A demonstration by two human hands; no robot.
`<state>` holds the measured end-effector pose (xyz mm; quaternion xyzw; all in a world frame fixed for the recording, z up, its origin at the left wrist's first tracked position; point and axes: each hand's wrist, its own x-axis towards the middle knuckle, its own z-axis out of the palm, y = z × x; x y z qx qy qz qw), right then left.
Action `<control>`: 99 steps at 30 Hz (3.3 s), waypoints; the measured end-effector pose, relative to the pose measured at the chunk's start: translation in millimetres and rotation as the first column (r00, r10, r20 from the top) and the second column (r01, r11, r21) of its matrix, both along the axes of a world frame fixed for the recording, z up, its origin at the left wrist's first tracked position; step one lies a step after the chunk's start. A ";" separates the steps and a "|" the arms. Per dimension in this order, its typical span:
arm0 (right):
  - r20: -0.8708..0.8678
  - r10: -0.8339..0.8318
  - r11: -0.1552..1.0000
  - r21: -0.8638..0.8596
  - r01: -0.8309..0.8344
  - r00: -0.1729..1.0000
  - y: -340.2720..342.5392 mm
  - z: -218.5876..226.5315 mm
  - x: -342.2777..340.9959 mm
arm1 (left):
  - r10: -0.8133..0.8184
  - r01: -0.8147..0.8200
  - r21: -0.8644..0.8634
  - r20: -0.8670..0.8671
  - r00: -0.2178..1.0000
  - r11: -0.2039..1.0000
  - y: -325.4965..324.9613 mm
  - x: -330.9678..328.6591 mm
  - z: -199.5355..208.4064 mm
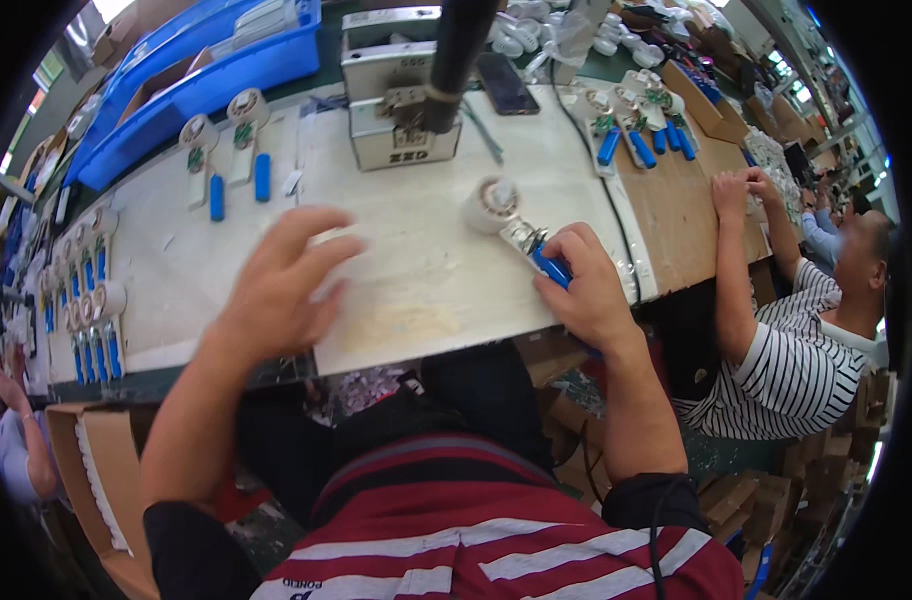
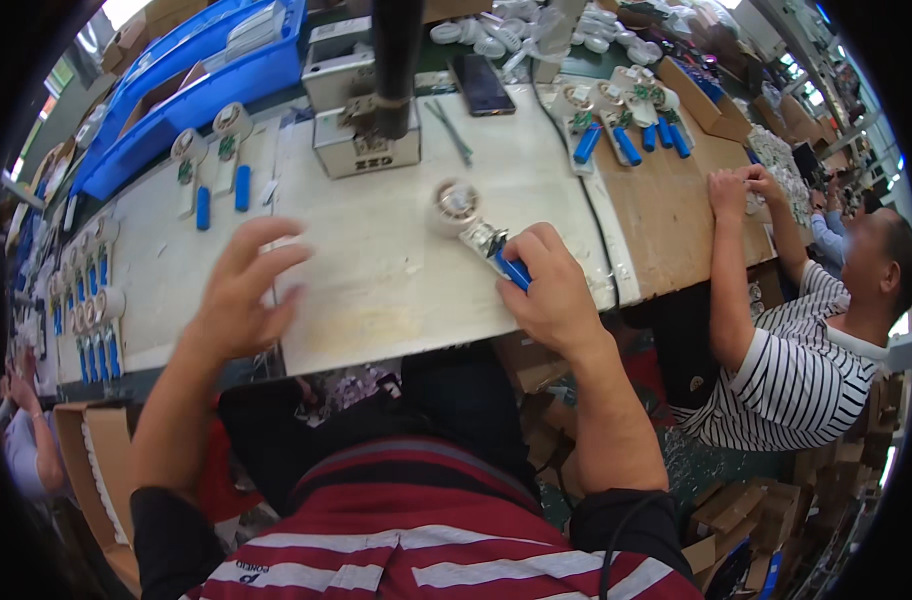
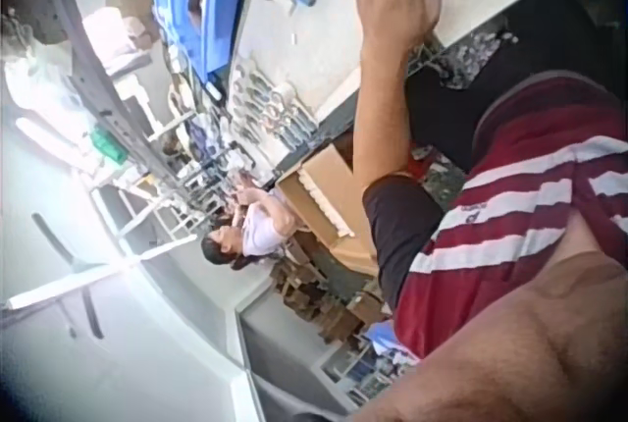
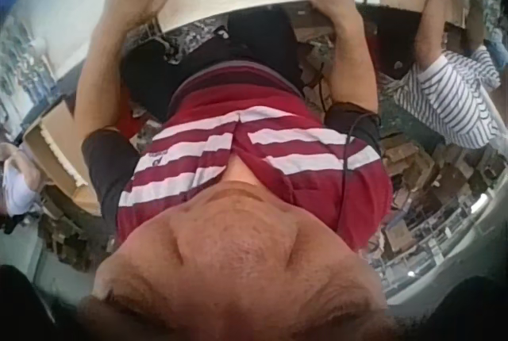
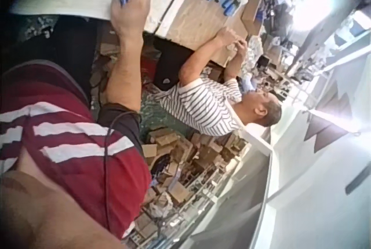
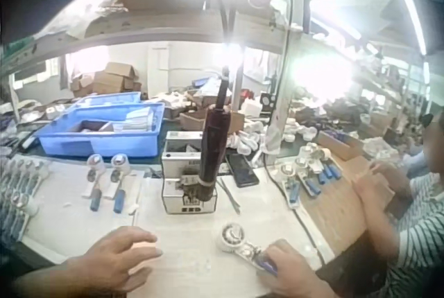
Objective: Assemble small electronic components by inserting a PCB and battery into a plastic casing and securing them with an electric screwdriver.
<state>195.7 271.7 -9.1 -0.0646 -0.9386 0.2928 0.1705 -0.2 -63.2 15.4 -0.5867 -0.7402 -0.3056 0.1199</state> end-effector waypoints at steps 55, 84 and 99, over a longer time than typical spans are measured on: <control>-0.132 0.327 0.944 -0.012 -0.331 0.936 -73.8 -9.2 -51.9 | 0.173 -0.010 -0.347 0.442 0.880 0.938 63.0 25.0 -7.1; -0.019 0.296 0.950 -0.097 -0.296 0.955 -60.5 -3.5 -56.4 | 0.182 -0.079 -0.297 0.340 0.923 0.952 61.4 36.2 -13.6; -0.008 0.309 0.937 -0.166 -0.306 0.951 -56.9 -5.3 -64.5 | 0.217 -0.088 -0.337 0.371 0.903 0.938 63.2 36.2 -9.5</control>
